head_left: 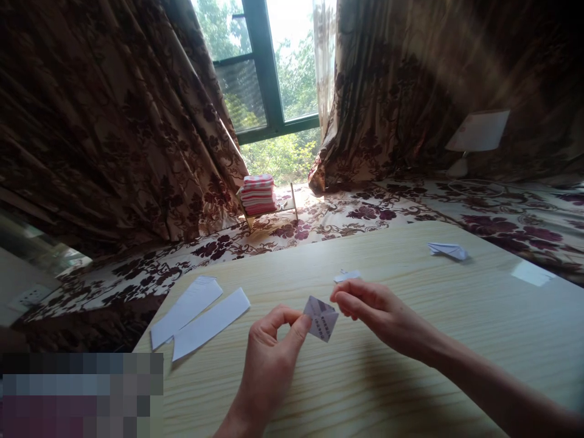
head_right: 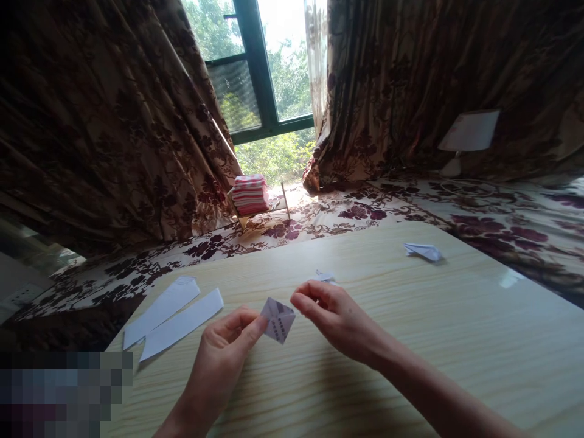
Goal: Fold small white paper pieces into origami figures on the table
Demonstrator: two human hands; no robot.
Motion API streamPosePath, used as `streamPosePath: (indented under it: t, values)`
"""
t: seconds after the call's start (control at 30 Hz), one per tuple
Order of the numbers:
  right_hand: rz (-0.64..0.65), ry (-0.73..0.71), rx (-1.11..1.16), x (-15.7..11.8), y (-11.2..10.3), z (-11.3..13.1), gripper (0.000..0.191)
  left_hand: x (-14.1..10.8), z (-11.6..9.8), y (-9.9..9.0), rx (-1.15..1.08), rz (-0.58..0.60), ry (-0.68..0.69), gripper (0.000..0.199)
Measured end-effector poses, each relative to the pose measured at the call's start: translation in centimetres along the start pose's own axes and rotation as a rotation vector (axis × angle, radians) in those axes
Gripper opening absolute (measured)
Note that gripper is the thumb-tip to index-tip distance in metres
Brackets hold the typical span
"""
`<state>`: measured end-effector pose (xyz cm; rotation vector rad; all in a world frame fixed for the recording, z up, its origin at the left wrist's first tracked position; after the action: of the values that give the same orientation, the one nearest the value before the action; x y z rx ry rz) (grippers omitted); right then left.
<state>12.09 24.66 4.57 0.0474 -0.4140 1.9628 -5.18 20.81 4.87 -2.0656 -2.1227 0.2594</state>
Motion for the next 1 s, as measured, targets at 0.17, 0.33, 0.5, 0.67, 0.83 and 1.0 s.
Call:
streamPosePath:
  t: [0.17,0.33,0.5,0.67,0.83,1.0]
  values:
    - [0.082,-0.019,0.069,-0.4,1.7,0.5,0.028,-0.3,-0.4,0.8,-0.045,0.044,-0.006,0.024]
    - [0.046,-0.022,0.077,-0.4,1.1,0.6,0.029,-0.3,-0.1,0.5,-0.136,0.014,-0.044,0.024]
    - [0.02,-0.019,0.063,-0.4,0.9,0.6,0.031,-0.3,0.1,0.2,-0.146,-0.021,-0.046,0.028]
    - [0.06,-0.032,0.047,-0.6,1.5,0.6,0.031,-0.2,0.0,0.7,-0.092,0.068,-0.049,0.026]
    - [0.037,-0.081,-0.071,-0.4,1.1,0.9,0.028,-0.7,-0.7,0.7,0.125,-0.003,0.128,0.023]
    - [-0.025,-0.257,-0.136,-0.6,0.8,2.0,0.011,-1.9,-2.1,1.2,0.462,-0.148,0.563,0.017]
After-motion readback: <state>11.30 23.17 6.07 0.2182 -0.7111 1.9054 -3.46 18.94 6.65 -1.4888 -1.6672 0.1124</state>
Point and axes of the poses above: each hand's wrist, its own x-axis towards the middle knuckle, its own y-axis out of the palm, z = x × y, the point moved 5 cm from there along x, towards the middle knuckle, and after that the axes turned 6 degrees about -y, right-handed, at the moved point
